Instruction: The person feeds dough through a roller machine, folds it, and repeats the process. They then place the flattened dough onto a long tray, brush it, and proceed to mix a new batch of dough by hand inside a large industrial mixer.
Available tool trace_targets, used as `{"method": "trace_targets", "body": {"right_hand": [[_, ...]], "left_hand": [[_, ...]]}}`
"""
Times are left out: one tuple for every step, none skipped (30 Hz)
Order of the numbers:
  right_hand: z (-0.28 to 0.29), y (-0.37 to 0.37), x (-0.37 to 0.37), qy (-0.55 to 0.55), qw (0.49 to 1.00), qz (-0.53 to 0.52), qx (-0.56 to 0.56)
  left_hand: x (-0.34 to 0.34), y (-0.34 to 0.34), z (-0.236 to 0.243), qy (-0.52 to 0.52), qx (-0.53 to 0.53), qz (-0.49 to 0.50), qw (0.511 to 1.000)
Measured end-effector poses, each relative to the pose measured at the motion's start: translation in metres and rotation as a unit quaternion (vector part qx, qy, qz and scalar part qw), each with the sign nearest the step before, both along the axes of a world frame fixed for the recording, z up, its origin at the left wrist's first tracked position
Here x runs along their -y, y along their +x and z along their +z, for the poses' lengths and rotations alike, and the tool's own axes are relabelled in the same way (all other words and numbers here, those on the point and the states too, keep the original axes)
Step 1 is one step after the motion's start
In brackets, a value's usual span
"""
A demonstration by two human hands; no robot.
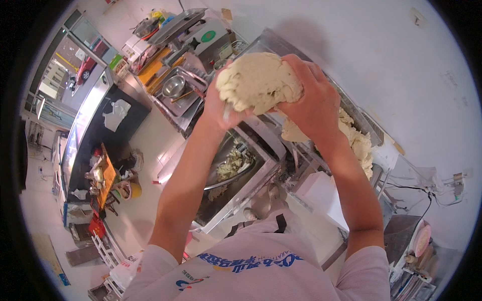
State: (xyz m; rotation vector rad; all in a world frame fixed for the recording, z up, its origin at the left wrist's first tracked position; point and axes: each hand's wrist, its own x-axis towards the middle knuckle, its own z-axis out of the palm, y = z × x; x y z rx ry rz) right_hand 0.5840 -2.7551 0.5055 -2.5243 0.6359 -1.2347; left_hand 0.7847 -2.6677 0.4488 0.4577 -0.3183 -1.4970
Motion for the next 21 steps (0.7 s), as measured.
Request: {"method": "trace_targets", "body": {"right_hand": [[-0.011,-0.002,0.014,0.009,0.999,-0.032,0.001],[-0.024,-0.002,0.028,0.017,0.998,-0.063,0.003],[-0.04,-0.005,0.043,0.068,0.992,-0.094,-0.054],[-0.064,-0.008,0.057,0.1,0.988,-0.091,-0.072],[-0.085,-0.014,0.073,0.128,0.984,-0.09,-0.088],[-0.105,-0.016,0.084,0.161,0.978,-0.083,-0.103],[-0.119,-0.018,0.087,0.154,0.978,-0.06,-0.127],[-0.128,-0.023,0.091,0.166,0.977,-0.038,-0.125],[-0.136,-0.03,0.095,0.177,0.976,-0.017,-0.125],[-0.141,-0.036,0.1,0.188,0.974,0.004,-0.126],[-0.143,-0.044,0.107,0.248,0.962,0.013,-0.115],[-0.149,-0.054,0.114,0.246,0.963,0.01,-0.112],[-0.157,-0.066,0.119,0.243,0.964,0.007,-0.109],[-0.163,-0.073,0.121,0.241,0.965,0.005,-0.106],[-0.162,-0.074,0.12,0.242,0.964,-0.006,-0.113],[-0.159,-0.073,0.117,0.244,0.962,-0.017,-0.119],[-0.159,-0.071,0.113,0.245,0.961,-0.028,-0.126],[-0.161,-0.073,0.112,0.236,0.961,-0.042,-0.137],[-0.166,-0.073,0.111,0.226,0.961,-0.056,-0.148],[-0.171,-0.072,0.111,0.217,0.96,-0.069,-0.16],[-0.173,-0.067,0.113,0.208,0.962,-0.076,-0.159]], "left_hand": [[0.024,0.006,0.0,0.021,0.026,-0.016,0.999],[0.045,0.012,-0.002,0.043,0.053,-0.031,0.997],[0.07,0.013,-0.01,0.063,0.075,-0.053,0.994],[0.089,0.011,-0.022,0.092,0.13,-0.057,0.986],[0.112,0.006,-0.032,0.116,0.187,-0.062,0.974],[0.128,0.004,-0.044,0.145,0.244,-0.062,0.957],[0.14,0.005,-0.06,0.166,0.264,-0.061,0.948],[0.147,0.01,-0.074,0.172,0.289,-0.076,0.939],[0.149,0.012,-0.082,0.177,0.311,-0.092,0.929],[0.152,0.016,-0.088,0.181,0.333,-0.108,0.919],[0.153,0.02,-0.093,0.199,0.364,-0.067,0.907],[0.156,0.015,-0.091,0.195,0.385,-0.061,0.9],[0.16,0.01,-0.089,0.19,0.406,-0.054,0.892],[0.165,0.007,-0.09,0.186,0.427,-0.047,0.884],[0.17,0.008,-0.094,0.169,0.456,-0.04,0.873],[0.176,0.01,-0.097,0.152,0.484,-0.034,0.861],[0.18,0.011,-0.101,0.135,0.512,-0.028,0.848],[0.188,0.007,-0.098,0.129,0.583,-0.041,0.801],[0.194,0.004,-0.095,0.123,0.65,-0.053,0.748],[0.201,0.002,-0.092,0.115,0.712,-0.064,0.69],[0.204,0.002,-0.091,0.115,0.707,-0.076,0.694]]}}
